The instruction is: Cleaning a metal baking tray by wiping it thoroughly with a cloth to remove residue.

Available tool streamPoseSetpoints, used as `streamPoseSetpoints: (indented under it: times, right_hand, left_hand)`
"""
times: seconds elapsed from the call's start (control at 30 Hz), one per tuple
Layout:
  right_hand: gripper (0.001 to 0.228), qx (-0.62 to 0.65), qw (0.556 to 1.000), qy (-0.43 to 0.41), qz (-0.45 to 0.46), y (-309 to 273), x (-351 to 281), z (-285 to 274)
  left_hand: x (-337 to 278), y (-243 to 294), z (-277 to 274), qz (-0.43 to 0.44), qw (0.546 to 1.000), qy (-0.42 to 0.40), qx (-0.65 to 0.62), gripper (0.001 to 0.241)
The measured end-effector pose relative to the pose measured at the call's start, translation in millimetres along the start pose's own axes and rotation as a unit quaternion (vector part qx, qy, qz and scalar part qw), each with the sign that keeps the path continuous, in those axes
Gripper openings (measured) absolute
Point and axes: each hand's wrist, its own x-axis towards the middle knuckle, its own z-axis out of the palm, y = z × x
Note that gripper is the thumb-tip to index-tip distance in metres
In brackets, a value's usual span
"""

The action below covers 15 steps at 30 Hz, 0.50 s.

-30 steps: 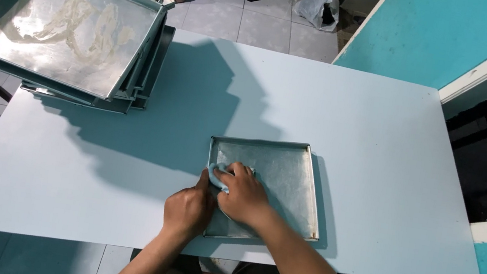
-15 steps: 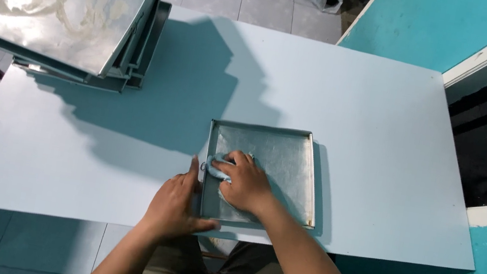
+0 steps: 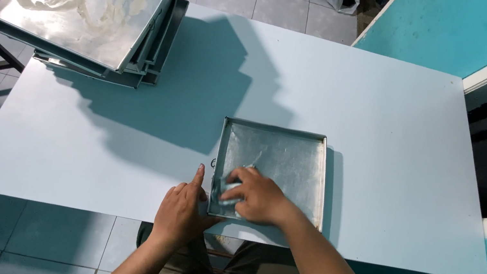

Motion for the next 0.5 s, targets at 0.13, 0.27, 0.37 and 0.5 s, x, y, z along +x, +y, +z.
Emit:
streamPoseSetpoints:
  times: [0.13,0.27,0.37,0.5]
  right_hand:
    - [0.047,-0.026,0.998,-0.017,-0.057,3.4,1.4,6.5]
    - [0.048,-0.026,0.996,0.01,-0.087,9.2,7.0,10.7]
    - [0.044,-0.02,0.995,0.028,-0.089,8.0,8.0,15.2]
    - [0.043,-0.024,0.995,0.049,-0.084,7.4,4.5,18.5]
  left_hand:
    - [-0.4,2.9,-5.2,-0.005,1.0,-0.009,-0.002,0.125]
    - [1.5,-0.4,-2.2,0.003,1.0,-0.01,0.019,0.124]
    - [8.1,-3.4,-13.8,0.036,0.999,-0.019,-0.007,0.129]
    - [25.3,11.7,-54.2,-0.01,0.986,-0.11,-0.129,0.094]
